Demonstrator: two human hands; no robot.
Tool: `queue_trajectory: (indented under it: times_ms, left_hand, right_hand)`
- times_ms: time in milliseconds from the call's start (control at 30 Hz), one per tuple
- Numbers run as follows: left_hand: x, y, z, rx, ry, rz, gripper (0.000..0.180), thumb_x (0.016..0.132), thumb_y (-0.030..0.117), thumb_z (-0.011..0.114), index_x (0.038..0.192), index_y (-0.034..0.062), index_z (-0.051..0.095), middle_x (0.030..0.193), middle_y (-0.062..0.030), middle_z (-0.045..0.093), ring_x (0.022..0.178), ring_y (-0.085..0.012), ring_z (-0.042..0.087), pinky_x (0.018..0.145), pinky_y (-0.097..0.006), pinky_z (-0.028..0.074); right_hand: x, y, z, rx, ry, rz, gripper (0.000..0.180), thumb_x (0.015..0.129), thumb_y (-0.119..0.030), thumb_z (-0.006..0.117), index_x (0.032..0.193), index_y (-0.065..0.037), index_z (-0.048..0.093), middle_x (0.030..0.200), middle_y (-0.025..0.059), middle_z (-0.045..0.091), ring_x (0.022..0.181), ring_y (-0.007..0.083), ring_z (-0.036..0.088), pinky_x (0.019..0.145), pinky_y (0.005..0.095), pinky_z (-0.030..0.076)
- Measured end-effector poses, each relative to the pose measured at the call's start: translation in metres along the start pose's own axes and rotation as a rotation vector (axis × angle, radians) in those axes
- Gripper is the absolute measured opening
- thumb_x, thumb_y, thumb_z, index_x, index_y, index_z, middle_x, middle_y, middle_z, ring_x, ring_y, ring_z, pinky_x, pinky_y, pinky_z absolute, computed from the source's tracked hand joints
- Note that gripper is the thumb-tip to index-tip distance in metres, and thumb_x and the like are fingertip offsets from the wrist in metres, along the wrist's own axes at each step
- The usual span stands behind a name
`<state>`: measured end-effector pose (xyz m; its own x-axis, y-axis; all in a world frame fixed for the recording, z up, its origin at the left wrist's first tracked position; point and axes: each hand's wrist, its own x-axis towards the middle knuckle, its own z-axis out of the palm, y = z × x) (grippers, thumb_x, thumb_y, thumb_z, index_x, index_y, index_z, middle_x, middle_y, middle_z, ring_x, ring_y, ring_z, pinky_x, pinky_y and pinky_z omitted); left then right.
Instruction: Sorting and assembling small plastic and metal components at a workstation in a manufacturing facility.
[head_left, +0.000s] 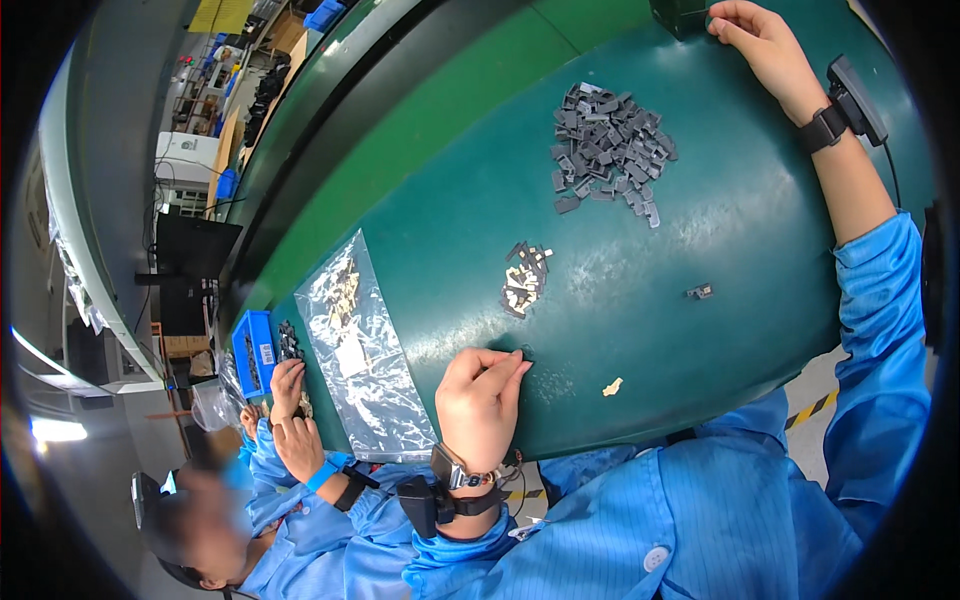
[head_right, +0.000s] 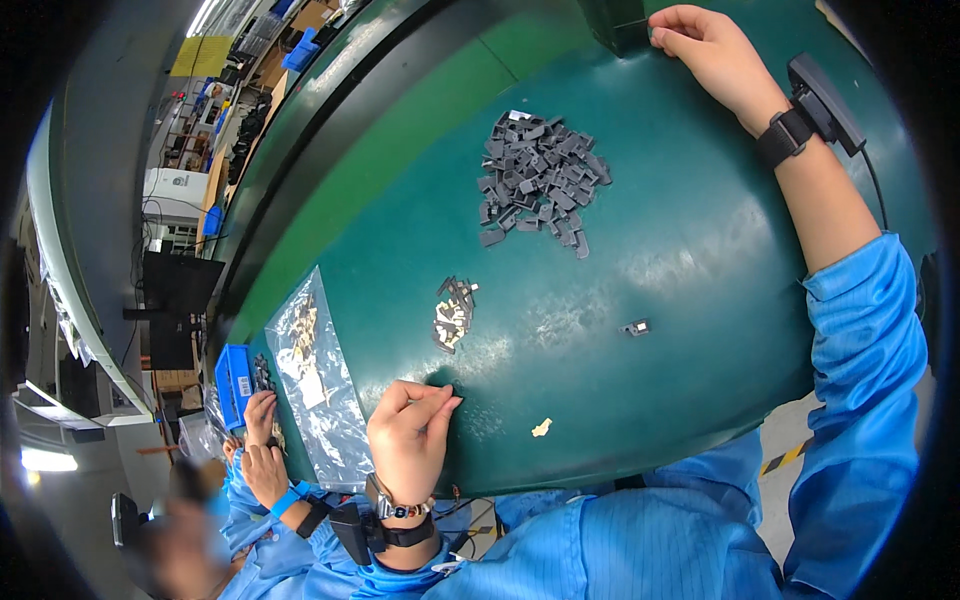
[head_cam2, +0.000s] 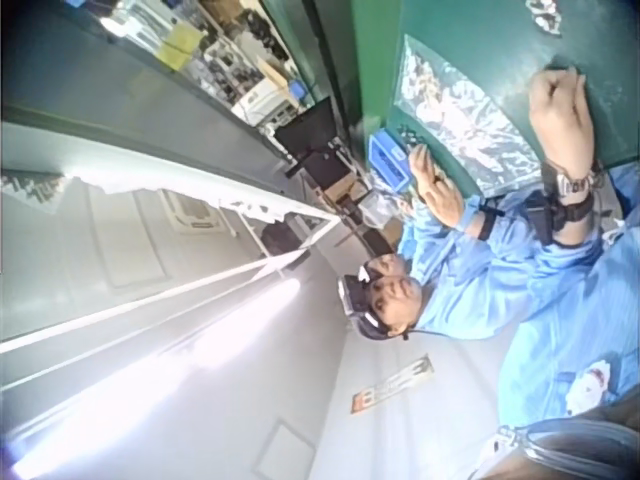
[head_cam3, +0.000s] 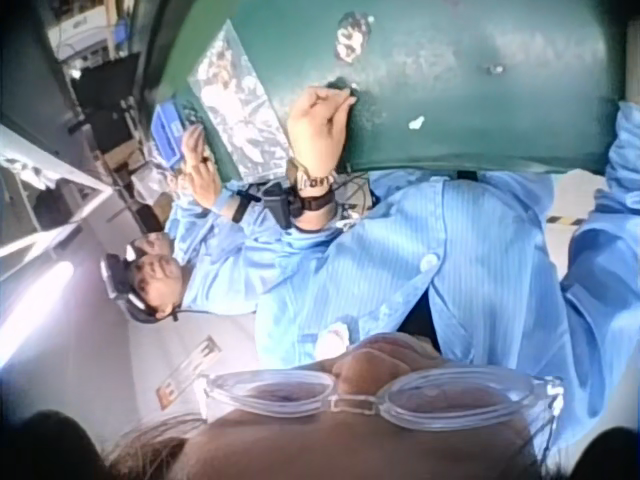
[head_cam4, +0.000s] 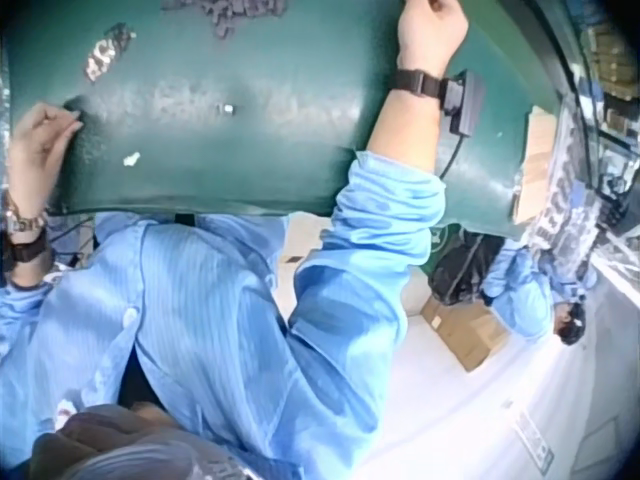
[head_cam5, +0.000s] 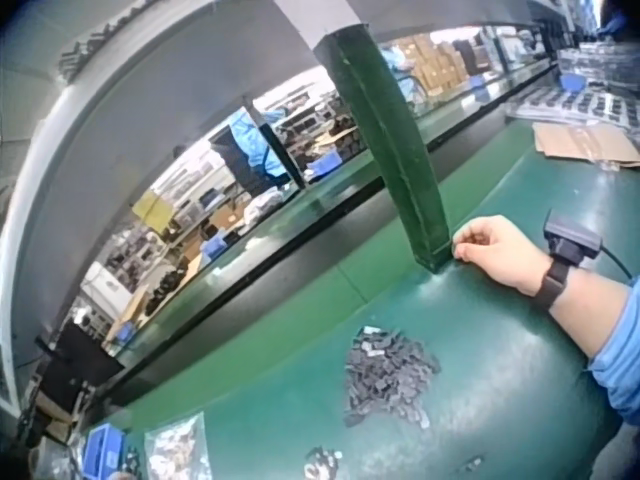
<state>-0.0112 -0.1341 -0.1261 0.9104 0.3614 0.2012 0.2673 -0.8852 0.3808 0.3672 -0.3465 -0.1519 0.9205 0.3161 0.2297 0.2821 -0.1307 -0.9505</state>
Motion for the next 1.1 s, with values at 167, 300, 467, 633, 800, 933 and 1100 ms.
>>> queue_trajectory:
  times_ms: [167, 300, 467, 633, 800, 933, 1100]
  left_hand:
    - [0.006, 0.002, -0.004, 0.040, -0.043, 0.054, 0.011, 0.072, -0.002, 0.074, 0.082, -0.0011, 0.070, 0.074, -0.0104, 0.061, 0.062, -0.0224, 0.061, 0.055, -0.030, 0.048]
    - [0.008, 0.004, -0.004, 0.086, -0.034, 0.098, 0.010, 0.072, -0.002, 0.074, 0.081, -0.0009, 0.070, 0.073, -0.0099, 0.060, 0.062, -0.0230, 0.061, 0.055, -0.031, 0.048]
    - [0.012, 0.006, -0.003, 0.147, -0.015, 0.139, 0.010, 0.072, -0.002, 0.073, 0.081, -0.0009, 0.070, 0.073, -0.0096, 0.061, 0.063, -0.0223, 0.061, 0.055, -0.030, 0.047]
    - [0.015, -0.002, -0.009, -0.089, -0.096, -0.019, 0.011, 0.071, -0.002, 0.074, 0.081, -0.0007, 0.071, 0.075, -0.0090, 0.062, 0.063, -0.0186, 0.061, 0.055, -0.028, 0.047]
    - [0.017, 0.002, -0.010, -0.077, -0.135, -0.048, 0.011, 0.070, -0.002, 0.076, 0.080, -0.0007, 0.072, 0.073, -0.0091, 0.062, 0.063, -0.0172, 0.060, 0.055, -0.026, 0.046]
    - [0.017, 0.002, -0.010, -0.067, -0.133, -0.062, 0.011, 0.070, 0.000, 0.076, 0.080, -0.0006, 0.071, 0.072, -0.0100, 0.062, 0.062, -0.0204, 0.060, 0.055, -0.029, 0.046]
    - [0.017, 0.003, -0.010, -0.031, -0.133, -0.044, 0.010, 0.071, -0.002, 0.075, 0.080, -0.0009, 0.071, 0.072, -0.0099, 0.062, 0.062, -0.0185, 0.060, 0.054, -0.027, 0.046]
  right_hand:
    - [0.000, 0.001, 0.000, 0.030, 0.007, -0.010, 0.011, 0.083, -0.002, 0.059, 0.092, 0.003, 0.063, 0.080, 0.0035, 0.065, 0.072, 0.0100, 0.059, 0.067, 0.0226, 0.048]
    - [0.001, 0.001, 0.001, 0.048, 0.006, -0.005, 0.010, 0.083, -0.002, 0.059, 0.092, 0.003, 0.063, 0.080, 0.0038, 0.065, 0.072, 0.0103, 0.059, 0.067, 0.0227, 0.047]
    - [0.001, -0.001, -0.002, 0.019, 0.006, -0.010, 0.011, 0.083, -0.002, 0.058, 0.092, 0.003, 0.063, 0.079, 0.0040, 0.065, 0.072, 0.0104, 0.059, 0.067, 0.0227, 0.047]
    - [0.001, -0.004, 0.000, 0.009, 0.002, 0.006, 0.011, 0.083, -0.002, 0.058, 0.092, 0.003, 0.063, 0.079, 0.0042, 0.065, 0.071, 0.0105, 0.059, 0.067, 0.0230, 0.048]
    - [0.003, 0.002, -0.001, 0.015, -0.006, -0.020, 0.011, 0.083, -0.002, 0.059, 0.092, 0.003, 0.063, 0.078, 0.0046, 0.065, 0.071, 0.0111, 0.060, 0.068, 0.0235, 0.048]
    - [0.002, -0.002, -0.001, -0.012, -0.006, -0.009, 0.011, 0.083, -0.002, 0.059, 0.092, 0.003, 0.063, 0.079, 0.0046, 0.065, 0.072, 0.0113, 0.060, 0.068, 0.0236, 0.048]
    - [0.004, -0.002, 0.000, -0.011, -0.008, -0.021, 0.011, 0.083, -0.001, 0.059, 0.092, 0.003, 0.063, 0.079, 0.0047, 0.065, 0.073, 0.0114, 0.060, 0.070, 0.0236, 0.048]
